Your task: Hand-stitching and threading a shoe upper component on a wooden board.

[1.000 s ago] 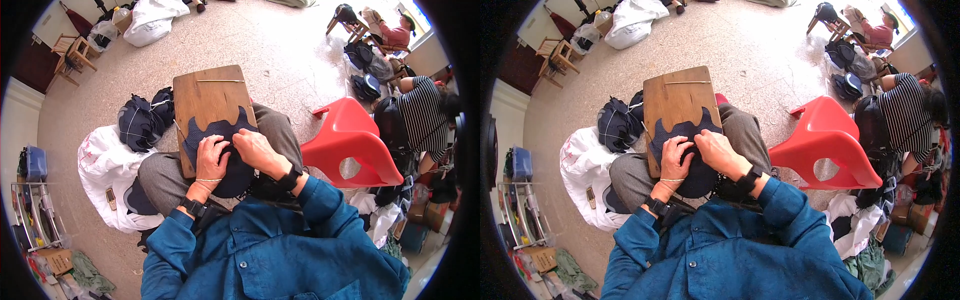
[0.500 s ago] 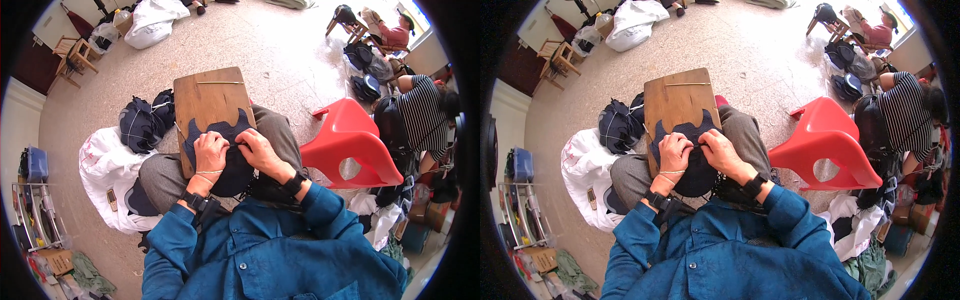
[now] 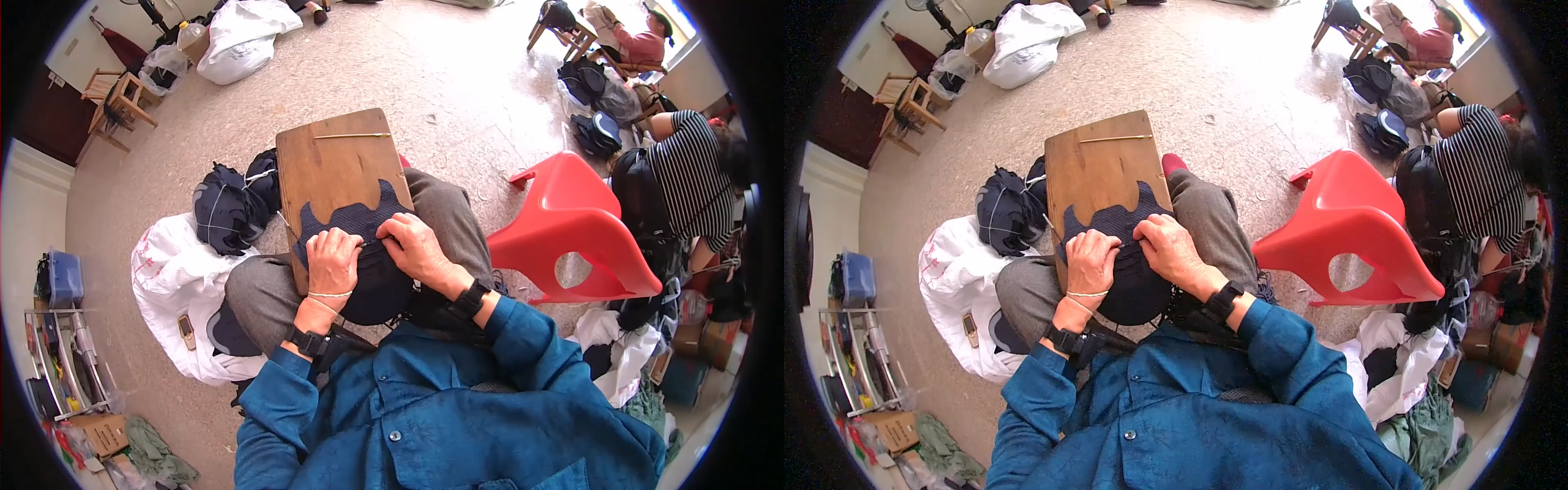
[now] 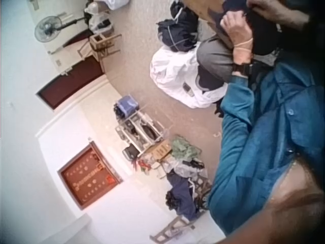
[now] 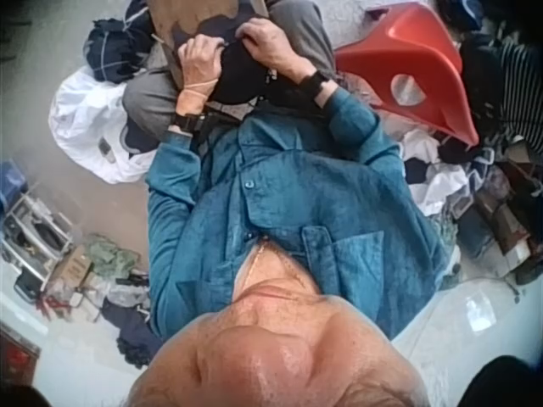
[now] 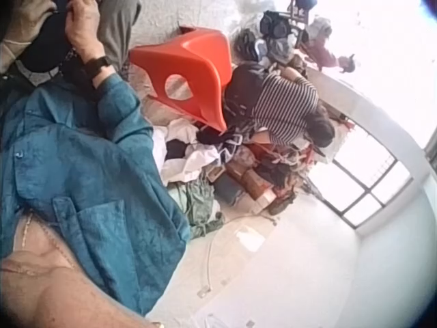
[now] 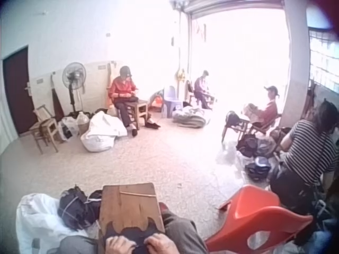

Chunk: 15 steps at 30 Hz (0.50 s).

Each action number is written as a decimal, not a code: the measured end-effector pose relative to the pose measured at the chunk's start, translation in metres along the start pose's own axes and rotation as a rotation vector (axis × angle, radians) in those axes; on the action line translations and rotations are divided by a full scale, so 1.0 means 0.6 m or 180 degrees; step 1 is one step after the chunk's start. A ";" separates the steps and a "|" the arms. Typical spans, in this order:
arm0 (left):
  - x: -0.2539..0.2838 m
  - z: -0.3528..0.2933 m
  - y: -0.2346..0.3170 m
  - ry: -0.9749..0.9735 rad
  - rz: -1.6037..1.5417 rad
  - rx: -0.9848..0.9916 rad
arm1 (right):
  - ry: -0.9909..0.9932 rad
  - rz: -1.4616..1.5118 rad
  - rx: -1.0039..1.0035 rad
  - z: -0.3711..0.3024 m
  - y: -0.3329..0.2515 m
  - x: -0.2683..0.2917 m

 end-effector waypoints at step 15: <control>-0.021 0.026 0.040 -0.0475 0.1097 -0.0706 | -0.0015 0.0781 -0.0420 0.008 0.023 0.012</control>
Point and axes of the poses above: each hand's wrist, its own z-axis towards the middle knuckle, its own x-axis out of the back of the hand, y = z × x, the point moved 7 cm from there along z, towards the middle knuckle, and after that the axes turned 7 degrees about -x, right-handed, at the moved point
